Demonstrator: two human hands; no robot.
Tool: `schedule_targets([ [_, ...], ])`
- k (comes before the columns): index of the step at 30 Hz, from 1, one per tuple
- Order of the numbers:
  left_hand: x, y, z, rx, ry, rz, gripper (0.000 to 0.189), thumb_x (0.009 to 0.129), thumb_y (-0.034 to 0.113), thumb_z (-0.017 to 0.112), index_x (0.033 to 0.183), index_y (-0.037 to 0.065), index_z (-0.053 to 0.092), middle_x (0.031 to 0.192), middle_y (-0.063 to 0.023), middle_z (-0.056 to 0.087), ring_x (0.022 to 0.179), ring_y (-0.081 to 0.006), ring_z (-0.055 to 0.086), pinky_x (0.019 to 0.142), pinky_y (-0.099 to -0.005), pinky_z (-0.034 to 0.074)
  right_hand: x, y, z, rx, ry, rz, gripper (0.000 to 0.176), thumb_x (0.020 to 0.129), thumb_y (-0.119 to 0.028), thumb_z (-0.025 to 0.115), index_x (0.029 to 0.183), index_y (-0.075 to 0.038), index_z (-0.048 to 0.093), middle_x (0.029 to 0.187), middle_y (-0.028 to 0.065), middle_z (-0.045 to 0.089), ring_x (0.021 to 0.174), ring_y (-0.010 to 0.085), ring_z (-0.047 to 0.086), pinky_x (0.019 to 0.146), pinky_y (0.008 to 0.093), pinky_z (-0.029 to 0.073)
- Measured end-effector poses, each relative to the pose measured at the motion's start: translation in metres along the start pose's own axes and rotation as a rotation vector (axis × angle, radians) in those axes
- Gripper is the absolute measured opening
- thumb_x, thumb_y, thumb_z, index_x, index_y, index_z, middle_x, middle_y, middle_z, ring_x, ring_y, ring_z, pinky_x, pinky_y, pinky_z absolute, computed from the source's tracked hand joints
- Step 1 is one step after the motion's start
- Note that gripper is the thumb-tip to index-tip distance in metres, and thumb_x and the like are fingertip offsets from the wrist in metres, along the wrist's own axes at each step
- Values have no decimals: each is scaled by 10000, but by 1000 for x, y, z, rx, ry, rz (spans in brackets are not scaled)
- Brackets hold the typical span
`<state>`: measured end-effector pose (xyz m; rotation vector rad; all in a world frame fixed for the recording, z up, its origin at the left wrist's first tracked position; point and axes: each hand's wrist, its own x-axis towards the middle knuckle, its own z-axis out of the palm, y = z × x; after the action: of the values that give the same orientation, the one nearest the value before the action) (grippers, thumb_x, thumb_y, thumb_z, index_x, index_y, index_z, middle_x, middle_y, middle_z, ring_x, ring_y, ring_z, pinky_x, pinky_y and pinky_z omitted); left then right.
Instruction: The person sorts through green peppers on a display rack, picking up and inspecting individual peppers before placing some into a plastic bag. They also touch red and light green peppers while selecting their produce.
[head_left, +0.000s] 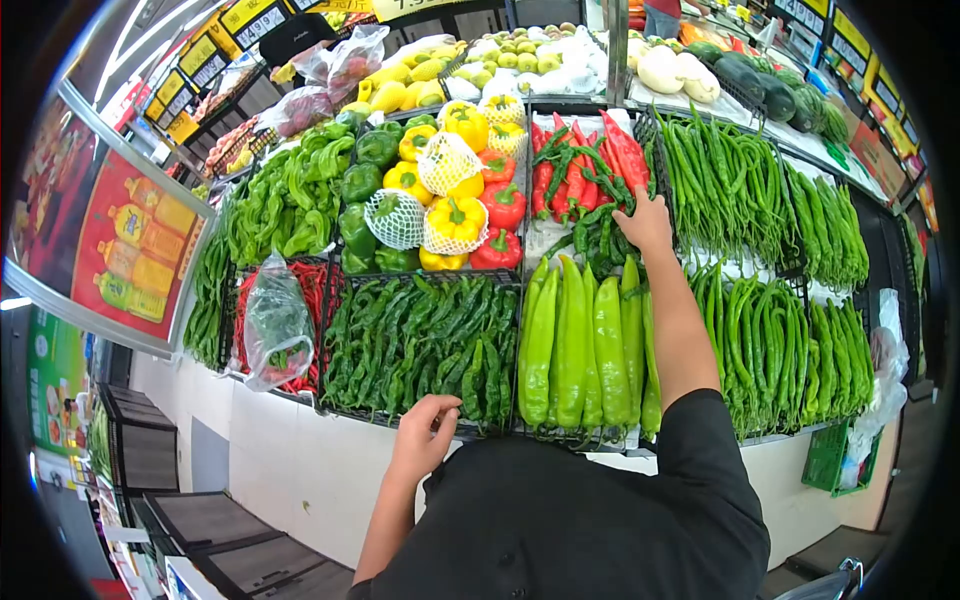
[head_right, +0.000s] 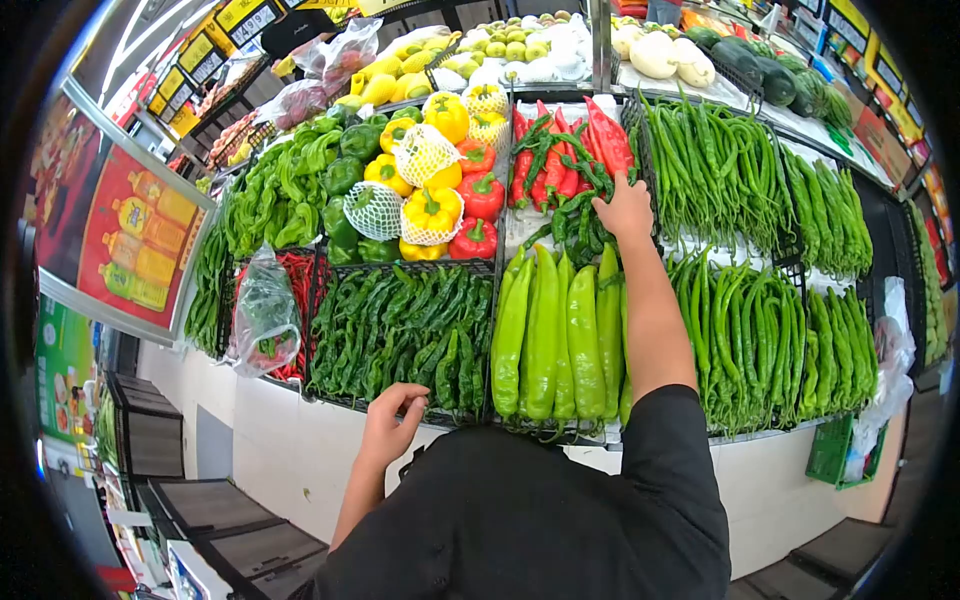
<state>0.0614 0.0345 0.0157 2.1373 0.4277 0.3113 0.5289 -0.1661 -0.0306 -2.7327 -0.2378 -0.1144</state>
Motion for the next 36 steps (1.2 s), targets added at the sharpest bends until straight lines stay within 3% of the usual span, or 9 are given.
schedule_targets([
  [3,-1,4,6,8,-25,11,142,945,26,659,1080,11,698,922,-92,697,778,-181,663,687,-294,525,2,-6,-9,-47,-57,16,716,858,-453,781,1442,-184,464,1292,199,526,1211,380,572,913,498,553],
  [9,-6,2,19,49,-66,44,140,940,26,668,1077,16,697,931,-100,696,770,-194,661,670,-306,520,-12,7,16,-82,235,-237,544,832,-367,789,1313,-176,620,1217,159,583,1153,362,575,905,488,510],
  [15,-6,7,29,55,-91,47,139,936,14,666,1070,14,702,914,-91,698,767,-176,660,670,-306,519,-19,6,19,-26,180,-333,365,824,-227,767,1152,-132,639,1162,169,584,1137,368,566,924,490,509],
  [20,-5,13,35,30,-77,56,138,938,12,663,1070,15,703,914,-91,694,758,-174,651,667,-304,515,-19,12,17,-3,183,-384,354,840,-252,780,1131,-143,610,1115,163,607,1094,364,595,906,486,521],
  [23,-5,18,35,49,-99,60,144,941,18,663,1080,14,700,917,-98,692,753,-179,646,669,-307,516,-15,17,13,149,260,-404,320,869,-262,757,1114,-119,609,1067,213,613,994,419,627,845,524,524],
  [27,-5,22,36,42,-116,55,155,949,36,659,1097,7,693,932,-108,680,748,-199,641,669,-311,515,-15,17,-6,374,411,-345,335,928,-290,712,1191,-97,635,1084,237,610,1008,451,617,856,513,507],
  [30,-3,21,38,27,-130,72,150,957,45,650,1096,4,689,934,-104,674,739,-203,636,669,-310,515,-6,14,-24,587,515,-275,370,943,-315,714,1202,-60,647,1094,240,654,1004,410,629,916,476,494],
  [36,6,27,42,25,-154,118,147,969,51,629,1095,13,692,945,-87,675,760,-187,638,682,-303,508,2,14,-65,819,794,-274,442,922,-324,760,1175,20,647,1047,191,668,989,322,610,917,413,471],
])
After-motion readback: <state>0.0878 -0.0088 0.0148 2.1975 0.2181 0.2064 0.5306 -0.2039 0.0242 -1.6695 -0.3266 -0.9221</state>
